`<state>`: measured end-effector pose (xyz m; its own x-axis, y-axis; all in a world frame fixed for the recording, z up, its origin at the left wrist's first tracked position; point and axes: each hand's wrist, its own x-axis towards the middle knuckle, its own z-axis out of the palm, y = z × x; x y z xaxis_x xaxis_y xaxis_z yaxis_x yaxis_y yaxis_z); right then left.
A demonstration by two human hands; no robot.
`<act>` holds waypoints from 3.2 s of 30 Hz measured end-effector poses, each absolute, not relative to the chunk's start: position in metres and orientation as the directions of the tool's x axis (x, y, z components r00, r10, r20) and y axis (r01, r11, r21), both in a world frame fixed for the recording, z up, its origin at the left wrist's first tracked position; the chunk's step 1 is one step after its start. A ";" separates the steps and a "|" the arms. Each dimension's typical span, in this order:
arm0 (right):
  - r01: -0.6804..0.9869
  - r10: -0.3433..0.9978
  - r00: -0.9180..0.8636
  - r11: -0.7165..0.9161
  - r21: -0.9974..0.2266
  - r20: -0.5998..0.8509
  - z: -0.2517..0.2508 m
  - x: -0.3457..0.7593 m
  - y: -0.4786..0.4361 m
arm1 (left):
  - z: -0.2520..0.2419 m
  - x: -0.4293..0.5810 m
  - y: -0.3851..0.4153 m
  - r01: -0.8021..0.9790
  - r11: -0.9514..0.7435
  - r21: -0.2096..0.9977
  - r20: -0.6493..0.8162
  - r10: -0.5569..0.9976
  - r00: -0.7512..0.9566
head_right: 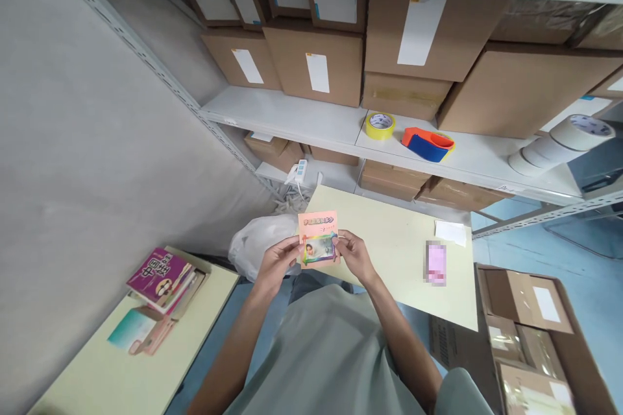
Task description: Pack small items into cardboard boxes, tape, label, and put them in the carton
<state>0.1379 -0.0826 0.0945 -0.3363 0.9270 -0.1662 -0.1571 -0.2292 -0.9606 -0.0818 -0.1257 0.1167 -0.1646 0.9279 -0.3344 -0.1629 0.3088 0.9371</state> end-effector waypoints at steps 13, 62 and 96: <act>-0.068 0.947 -0.319 0.009 -0.998 0.030 0.129 0.145 -0.085 | 0.141 -0.084 -0.136 0.217 -0.074 0.973 0.106 0.985 -0.137; -0.177 0.918 -0.311 -0.311 -0.934 -0.246 0.127 0.168 -0.090 | 0.150 -0.078 -0.120 0.282 0.096 0.955 -0.056 0.988 -0.145; 0.113 0.912 -0.175 0.393 -0.912 0.371 0.161 0.112 -0.125 | 0.137 -0.045 -0.108 -0.028 0.145 0.989 -0.147 0.973 -0.177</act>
